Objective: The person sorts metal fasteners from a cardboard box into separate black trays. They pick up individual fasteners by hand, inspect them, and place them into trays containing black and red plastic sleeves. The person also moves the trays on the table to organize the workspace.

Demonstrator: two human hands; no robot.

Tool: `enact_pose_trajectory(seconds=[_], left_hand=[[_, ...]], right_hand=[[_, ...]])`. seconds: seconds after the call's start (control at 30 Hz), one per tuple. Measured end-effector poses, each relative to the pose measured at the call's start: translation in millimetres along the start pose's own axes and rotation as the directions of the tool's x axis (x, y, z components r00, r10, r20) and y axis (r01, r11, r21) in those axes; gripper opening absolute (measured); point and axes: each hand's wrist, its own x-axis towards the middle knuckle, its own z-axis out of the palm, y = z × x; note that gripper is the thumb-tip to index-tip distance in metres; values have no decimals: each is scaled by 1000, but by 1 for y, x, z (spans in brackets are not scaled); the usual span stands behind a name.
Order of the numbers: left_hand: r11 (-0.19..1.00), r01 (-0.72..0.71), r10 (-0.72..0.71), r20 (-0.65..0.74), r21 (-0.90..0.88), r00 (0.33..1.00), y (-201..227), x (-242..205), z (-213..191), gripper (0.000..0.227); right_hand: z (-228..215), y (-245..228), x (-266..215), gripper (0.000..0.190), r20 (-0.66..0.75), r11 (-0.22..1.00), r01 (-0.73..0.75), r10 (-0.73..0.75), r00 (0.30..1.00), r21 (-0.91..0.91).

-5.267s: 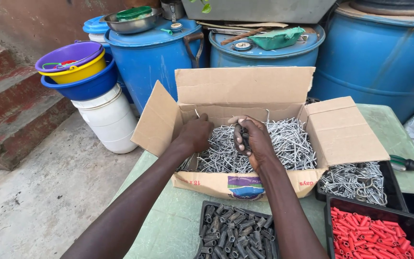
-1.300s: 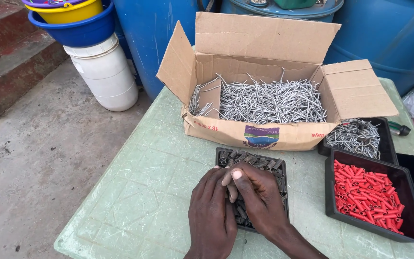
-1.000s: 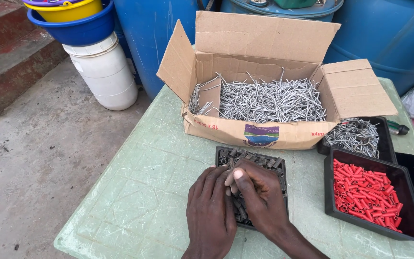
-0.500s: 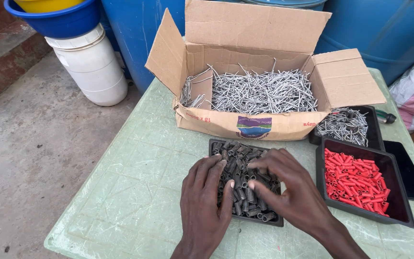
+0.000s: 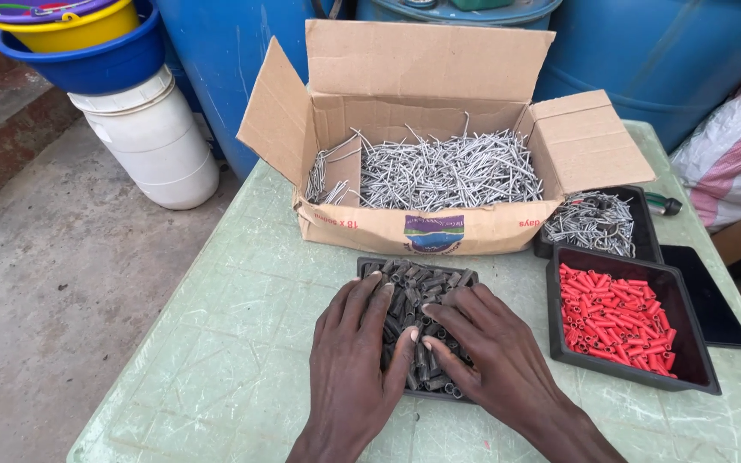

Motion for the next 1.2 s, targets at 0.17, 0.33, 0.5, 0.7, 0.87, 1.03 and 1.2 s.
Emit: enact_pose_trajectory(seconds=[0.17,0.33,0.5,0.7,0.87,1.03,1.2], left_hand=[[996,-48,54,75,-82,996,-7,21,-15,50],[986,-158,162,103,-49,981,-32,75,-30,49],[963,-262,265,46,-66,963,-53,129,-33,41],[943,-312,332,225,-118,916,-60,188,45,40],[929,-292,351,297,-227,888,-50,222,89,36],[942,-204,291,346,-266,892,-63,239,96,36],[943,-87,216,392,-322,894,-73,244,80,37]], right_hand=[[-31,29,25,31,-21,997,-61,62,998,52],[-83,92,70,39,7,984,-175,175,985,-33],[-104,164,100,36,-69,933,-232,221,973,-276],[-70,230,139,12,249,858,-104,259,933,-503],[-31,262,148,19,406,665,-6,464,787,-747],[-34,250,155,28,421,672,-133,592,688,-728],[-36,258,151,30,402,729,-203,561,723,-654]])
